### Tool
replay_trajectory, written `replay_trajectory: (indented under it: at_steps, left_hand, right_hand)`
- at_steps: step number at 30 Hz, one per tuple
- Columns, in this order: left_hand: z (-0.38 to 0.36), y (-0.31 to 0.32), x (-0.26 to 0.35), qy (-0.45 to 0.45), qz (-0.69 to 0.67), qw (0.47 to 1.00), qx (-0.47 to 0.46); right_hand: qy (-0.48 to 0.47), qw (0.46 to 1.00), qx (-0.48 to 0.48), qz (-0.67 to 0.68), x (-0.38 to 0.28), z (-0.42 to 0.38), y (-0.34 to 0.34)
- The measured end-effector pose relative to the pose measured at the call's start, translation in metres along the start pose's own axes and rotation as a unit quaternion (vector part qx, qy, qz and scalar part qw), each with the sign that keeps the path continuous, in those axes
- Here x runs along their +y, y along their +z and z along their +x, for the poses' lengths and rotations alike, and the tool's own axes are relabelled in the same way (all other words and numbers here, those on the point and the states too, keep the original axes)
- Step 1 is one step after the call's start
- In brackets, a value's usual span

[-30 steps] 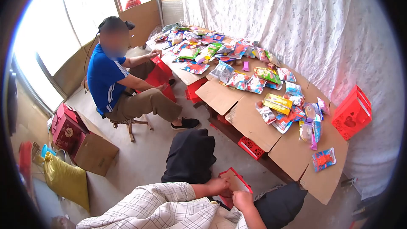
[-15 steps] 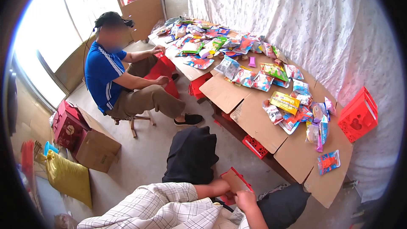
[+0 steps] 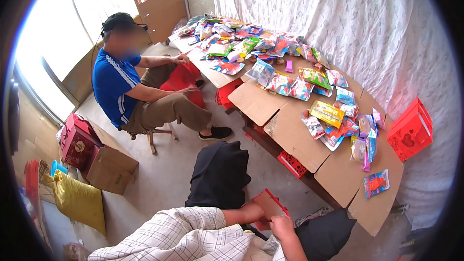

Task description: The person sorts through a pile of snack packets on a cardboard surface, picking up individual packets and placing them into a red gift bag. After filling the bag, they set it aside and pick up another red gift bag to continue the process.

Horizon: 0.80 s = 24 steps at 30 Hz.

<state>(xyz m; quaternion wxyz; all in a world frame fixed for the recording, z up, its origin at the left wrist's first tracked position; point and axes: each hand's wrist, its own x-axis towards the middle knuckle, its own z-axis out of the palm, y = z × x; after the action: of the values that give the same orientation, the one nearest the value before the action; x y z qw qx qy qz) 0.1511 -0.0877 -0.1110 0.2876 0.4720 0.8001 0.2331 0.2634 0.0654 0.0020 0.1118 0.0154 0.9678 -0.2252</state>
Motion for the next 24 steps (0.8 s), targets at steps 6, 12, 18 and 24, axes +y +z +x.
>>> replay_trajectory:
  at_steps: [6, 12, 18, 24]
  left_hand:
    - [-0.009, -0.022, 0.021, -0.112, -0.235, 0.965, 0.039]
    - [-0.014, -0.046, 0.037, -0.185, -0.337, 0.922, -0.057]
    - [-0.006, -0.012, 0.012, -0.135, -0.198, 0.971, -0.018]
    - [-0.011, -0.024, 0.020, -0.073, -0.085, 0.993, -0.037]
  right_hand:
    - [-0.018, 1.000, 0.018, -0.009, 0.007, 0.001, 0.008]
    - [-0.020, 1.000, 0.011, -0.012, 0.001, 0.001, 0.002]
    - [0.000, 1.000, -0.017, -0.011, 0.000, 0.001, -0.002]
    - [-0.002, 0.999, -0.043, -0.023, 0.005, 0.001, 0.004]
